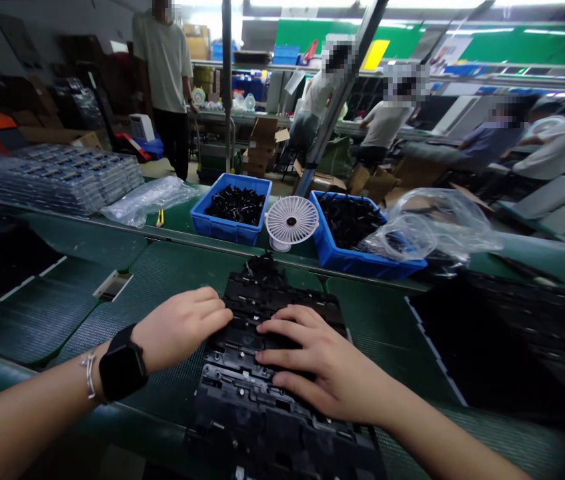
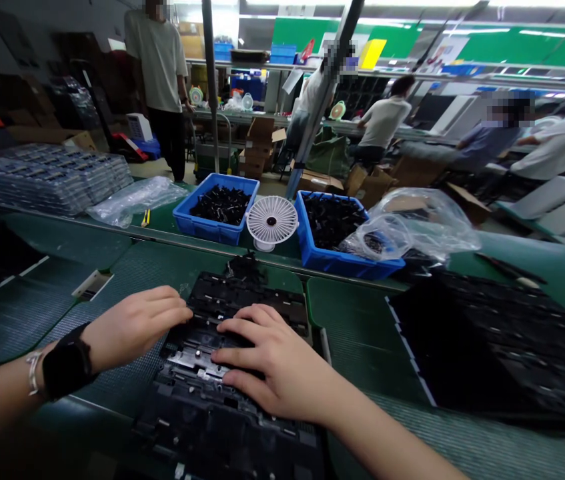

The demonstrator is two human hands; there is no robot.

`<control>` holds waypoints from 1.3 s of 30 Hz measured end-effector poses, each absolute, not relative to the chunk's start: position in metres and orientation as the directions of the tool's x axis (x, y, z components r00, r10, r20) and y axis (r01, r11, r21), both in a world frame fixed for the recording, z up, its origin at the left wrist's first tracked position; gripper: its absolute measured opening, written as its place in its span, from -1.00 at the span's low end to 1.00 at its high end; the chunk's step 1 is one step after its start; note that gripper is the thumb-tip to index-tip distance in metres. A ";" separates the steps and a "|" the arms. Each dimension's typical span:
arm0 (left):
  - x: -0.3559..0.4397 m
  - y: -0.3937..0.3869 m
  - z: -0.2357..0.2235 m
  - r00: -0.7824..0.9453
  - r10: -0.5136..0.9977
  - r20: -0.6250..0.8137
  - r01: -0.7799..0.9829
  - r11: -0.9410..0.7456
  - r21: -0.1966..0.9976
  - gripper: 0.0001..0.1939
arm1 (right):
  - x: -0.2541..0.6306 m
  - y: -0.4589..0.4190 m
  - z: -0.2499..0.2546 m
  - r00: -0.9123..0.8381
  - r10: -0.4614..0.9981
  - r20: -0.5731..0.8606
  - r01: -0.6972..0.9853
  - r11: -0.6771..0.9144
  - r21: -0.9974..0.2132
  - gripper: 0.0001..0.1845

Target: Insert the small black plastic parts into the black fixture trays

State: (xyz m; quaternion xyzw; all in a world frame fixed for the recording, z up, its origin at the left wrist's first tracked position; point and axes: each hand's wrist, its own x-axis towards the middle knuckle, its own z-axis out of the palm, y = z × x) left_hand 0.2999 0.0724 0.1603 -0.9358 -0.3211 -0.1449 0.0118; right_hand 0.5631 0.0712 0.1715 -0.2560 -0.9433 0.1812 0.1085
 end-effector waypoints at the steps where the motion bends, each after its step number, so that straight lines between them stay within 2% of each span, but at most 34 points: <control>1: 0.302 0.068 0.162 0.786 0.564 0.251 0.589 -0.808 -0.027 -0.79 | 0.563 0.071 0.171 -0.843 0.525 0.113 0.446 0.801 -0.400 -0.70; 5: 0.310 0.050 0.160 0.849 0.494 0.191 0.527 -0.759 -0.381 -0.72 | 0.564 0.071 0.171 -0.840 0.530 0.115 0.445 0.795 -0.412 -0.70; 7: 0.311 0.044 0.157 0.863 0.476 0.168 0.495 -0.733 -0.467 -0.69 | 0.565 0.071 0.171 -0.836 0.536 0.115 0.450 0.790 -0.416 -0.71; 9: 0.312 0.043 0.156 0.872 0.464 0.153 0.476 -0.734 -0.485 -0.67 | 0.566 0.072 0.171 -0.833 0.541 0.116 0.453 0.788 -0.417 -0.71; 11: 0.313 0.046 0.160 0.881 0.450 0.147 0.468 -0.779 -0.416 -0.70 | 0.567 0.072 0.171 -0.835 0.539 0.115 0.451 0.788 -0.419 -0.71; 12: 0.312 0.051 0.162 0.879 0.453 0.151 0.476 -0.814 -0.333 -0.71 | 0.567 0.072 0.171 -0.836 0.537 0.114 0.450 0.788 -0.421 -0.71; 13: 0.312 0.059 0.165 0.869 0.467 0.160 0.493 -0.845 -0.208 -0.72 | 0.567 0.073 0.171 -0.837 0.536 0.112 0.449 0.788 -0.422 -0.71; 15: 0.310 0.081 0.167 0.794 0.570 0.212 0.551 -0.822 0.143 -0.70 | 0.568 0.073 0.172 -0.835 0.540 0.106 0.453 0.784 -0.425 -0.71; 17: 0.308 0.115 0.159 0.602 0.752 0.267 0.573 -0.640 0.512 -0.66 | 0.569 0.073 0.172 -0.834 0.543 0.101 0.456 0.780 -0.428 -0.71; 18: 0.309 0.134 0.151 0.464 0.845 0.266 0.563 -0.514 0.647 -0.69 | 0.569 0.073 0.173 -0.833 0.544 0.099 0.457 0.779 -0.429 -0.71; 19: 0.310 0.154 0.140 0.373 0.899 0.231 0.543 -0.413 0.731 -0.74 | 0.570 0.073 0.173 -0.834 0.544 0.097 0.457 0.778 -0.431 -0.71; 20: 0.313 0.173 0.127 0.307 0.937 0.166 0.557 -0.318 0.767 -0.78 | 0.570 0.073 0.173 -0.834 0.543 0.095 0.457 0.777 -0.433 -0.71; 21: 0.318 0.191 0.112 0.250 0.965 0.082 0.612 -0.223 0.759 -0.80 | 0.570 0.073 0.174 -0.835 0.543 0.094 0.456 0.776 -0.436 -0.71; 23: 0.330 0.219 0.082 0.227 0.973 0.038 0.666 -0.184 0.723 -0.78 | 0.570 0.073 0.175 -0.834 0.543 0.092 0.455 0.774 -0.440 -0.72; 28: 0.362 0.247 0.036 0.336 0.941 0.033 0.709 -0.276 0.649 -0.59 | 0.570 0.072 0.177 -0.831 0.550 0.084 0.460 0.764 -0.453 -0.71; 33: 0.360 0.249 0.029 0.377 0.926 0.003 0.770 -0.315 0.555 -0.73 | 0.571 0.072 0.176 -0.832 0.548 0.082 0.456 0.762 -0.460 -0.71; 39: 0.331 0.234 0.036 0.244 0.970 -0.013 0.869 -0.213 0.447 -0.86 | 0.570 0.073 0.174 -0.829 0.553 0.088 0.459 0.761 -0.458 -0.72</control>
